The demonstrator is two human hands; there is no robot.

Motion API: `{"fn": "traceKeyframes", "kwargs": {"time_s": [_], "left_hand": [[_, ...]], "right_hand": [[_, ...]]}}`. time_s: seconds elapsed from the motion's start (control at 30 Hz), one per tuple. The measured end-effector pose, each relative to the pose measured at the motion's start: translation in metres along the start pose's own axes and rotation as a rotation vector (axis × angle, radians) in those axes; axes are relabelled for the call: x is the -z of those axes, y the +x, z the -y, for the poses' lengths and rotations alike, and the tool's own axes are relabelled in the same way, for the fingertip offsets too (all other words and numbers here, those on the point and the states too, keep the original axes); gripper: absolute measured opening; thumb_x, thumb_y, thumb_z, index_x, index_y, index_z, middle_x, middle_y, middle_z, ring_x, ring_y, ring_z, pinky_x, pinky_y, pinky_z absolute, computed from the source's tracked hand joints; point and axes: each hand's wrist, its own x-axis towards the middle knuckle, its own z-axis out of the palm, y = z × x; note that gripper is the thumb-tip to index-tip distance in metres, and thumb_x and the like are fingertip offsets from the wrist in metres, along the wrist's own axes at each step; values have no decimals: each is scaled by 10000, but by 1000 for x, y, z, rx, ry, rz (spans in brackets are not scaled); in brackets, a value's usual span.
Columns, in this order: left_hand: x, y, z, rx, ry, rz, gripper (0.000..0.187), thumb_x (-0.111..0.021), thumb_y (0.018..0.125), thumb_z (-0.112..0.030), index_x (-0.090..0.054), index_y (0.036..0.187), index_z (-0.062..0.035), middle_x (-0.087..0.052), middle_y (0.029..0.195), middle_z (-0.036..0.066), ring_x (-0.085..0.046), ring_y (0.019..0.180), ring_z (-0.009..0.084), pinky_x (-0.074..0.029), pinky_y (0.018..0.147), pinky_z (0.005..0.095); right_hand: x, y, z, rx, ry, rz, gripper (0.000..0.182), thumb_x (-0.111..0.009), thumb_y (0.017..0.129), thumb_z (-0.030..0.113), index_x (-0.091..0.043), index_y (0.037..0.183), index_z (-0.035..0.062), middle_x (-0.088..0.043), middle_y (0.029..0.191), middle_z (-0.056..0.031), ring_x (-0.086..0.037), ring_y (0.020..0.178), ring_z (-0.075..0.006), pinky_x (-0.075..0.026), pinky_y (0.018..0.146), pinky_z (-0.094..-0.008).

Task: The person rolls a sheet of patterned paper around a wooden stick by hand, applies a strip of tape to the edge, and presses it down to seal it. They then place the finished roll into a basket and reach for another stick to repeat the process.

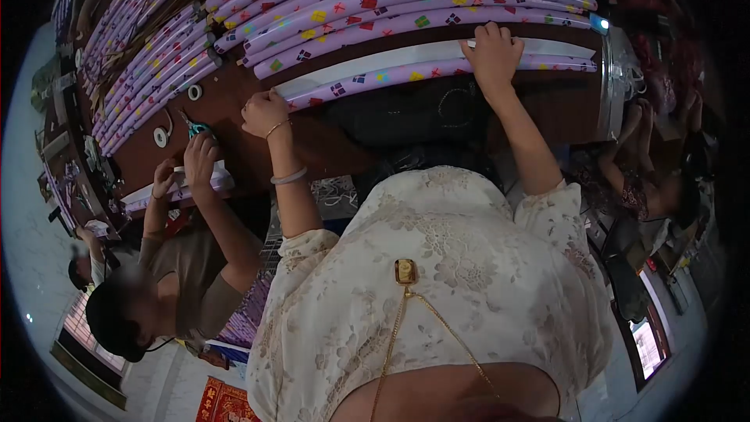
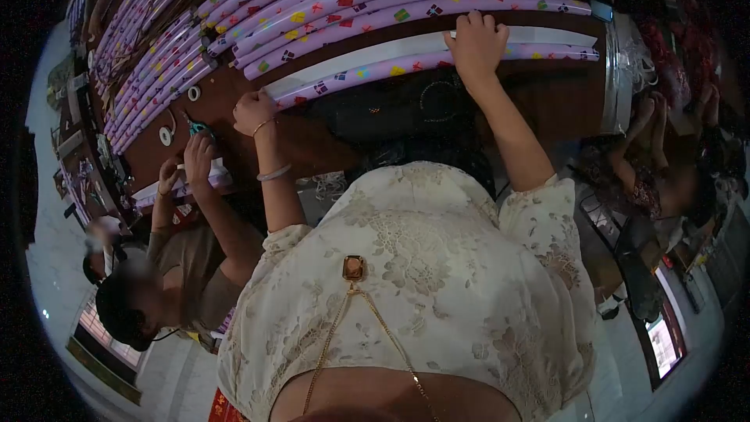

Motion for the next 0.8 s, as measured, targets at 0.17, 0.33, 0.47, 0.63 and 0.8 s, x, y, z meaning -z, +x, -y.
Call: {"fn": "traceKeyframes", "kwargs": {"time_s": [0.17,0.33,0.47,0.63,0.8], "left_hand": [[3,4,1,30,2,48,205,-595,695,-353,-680,742,-172,-632,825,57,-560,854,257,-408,688,439],[19,17,0,-77,138,197,236,-588,690,-388,-678,775,-186,-633,863,60,-561,912,253,-413,711,451],[17,21,2,-151,183,160,253,-588,684,-395,-676,777,-176,-632,868,70,-565,913,262,-418,718,462],[13,25,1,-149,212,196,273,-597,668,-395,-674,774,-155,-627,888,92,-569,908,269,-424,718,469],[19,35,8,-11,177,216,438,-639,627,-502,-671,772,-90,-631,877,119,-600,844,277,-464,705,427]], "right_hand": [[3,3,4,-17,-33,94,275,-656,675,312,-605,798,71,-545,875,-44,-482,831,-213,-313,737,-376],[0,3,2,-13,-32,90,263,-656,683,302,-605,802,73,-544,874,-42,-480,828,-213,-313,740,-385],[-1,3,3,-17,-21,87,264,-656,686,302,-606,806,72,-542,865,-42,-478,820,-215,-312,733,-383],[-4,3,2,-21,-11,101,274,-655,684,308,-604,811,71,-538,855,-45,-476,808,-217,-307,715,-372],[-6,3,3,-18,11,105,263,-651,700,305,-603,805,69,-536,862,-49,-476,821,-221,-307,719,-374]]}}
